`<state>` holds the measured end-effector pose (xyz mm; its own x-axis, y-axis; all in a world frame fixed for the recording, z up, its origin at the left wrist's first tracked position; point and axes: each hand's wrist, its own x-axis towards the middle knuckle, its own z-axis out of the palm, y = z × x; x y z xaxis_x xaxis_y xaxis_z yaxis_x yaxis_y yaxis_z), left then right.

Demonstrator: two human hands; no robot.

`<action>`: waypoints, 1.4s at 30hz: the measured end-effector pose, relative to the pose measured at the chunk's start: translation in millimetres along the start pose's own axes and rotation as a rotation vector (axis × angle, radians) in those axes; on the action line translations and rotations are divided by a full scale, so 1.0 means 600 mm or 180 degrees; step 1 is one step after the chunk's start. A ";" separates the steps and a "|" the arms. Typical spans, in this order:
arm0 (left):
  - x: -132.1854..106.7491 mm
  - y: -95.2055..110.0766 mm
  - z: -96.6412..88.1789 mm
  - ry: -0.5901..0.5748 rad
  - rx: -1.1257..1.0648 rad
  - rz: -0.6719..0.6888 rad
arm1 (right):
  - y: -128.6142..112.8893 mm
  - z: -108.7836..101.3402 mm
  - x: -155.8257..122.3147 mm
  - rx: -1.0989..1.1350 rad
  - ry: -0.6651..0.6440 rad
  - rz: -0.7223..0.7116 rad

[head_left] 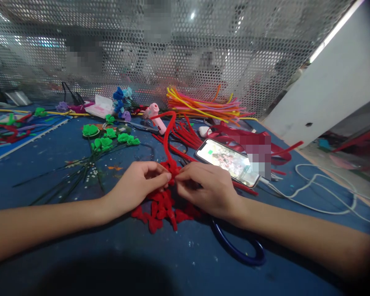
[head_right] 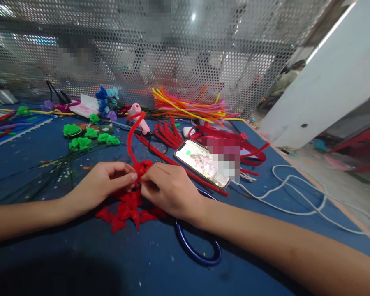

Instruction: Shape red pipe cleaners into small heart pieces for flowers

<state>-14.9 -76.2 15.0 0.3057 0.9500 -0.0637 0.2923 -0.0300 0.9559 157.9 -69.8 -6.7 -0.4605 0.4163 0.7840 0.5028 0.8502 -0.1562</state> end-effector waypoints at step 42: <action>-0.006 -0.008 -0.002 0.0044 0.0280 0.0708 | -0.014 -0.016 0.014 0.1614 -0.0738 0.1738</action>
<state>-18.4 -79.5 10.7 0.3591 0.9211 0.1501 0.2972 -0.2653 0.9172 156.7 -76.6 6.9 -0.4131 0.8276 0.3802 0.3322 0.5256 -0.7832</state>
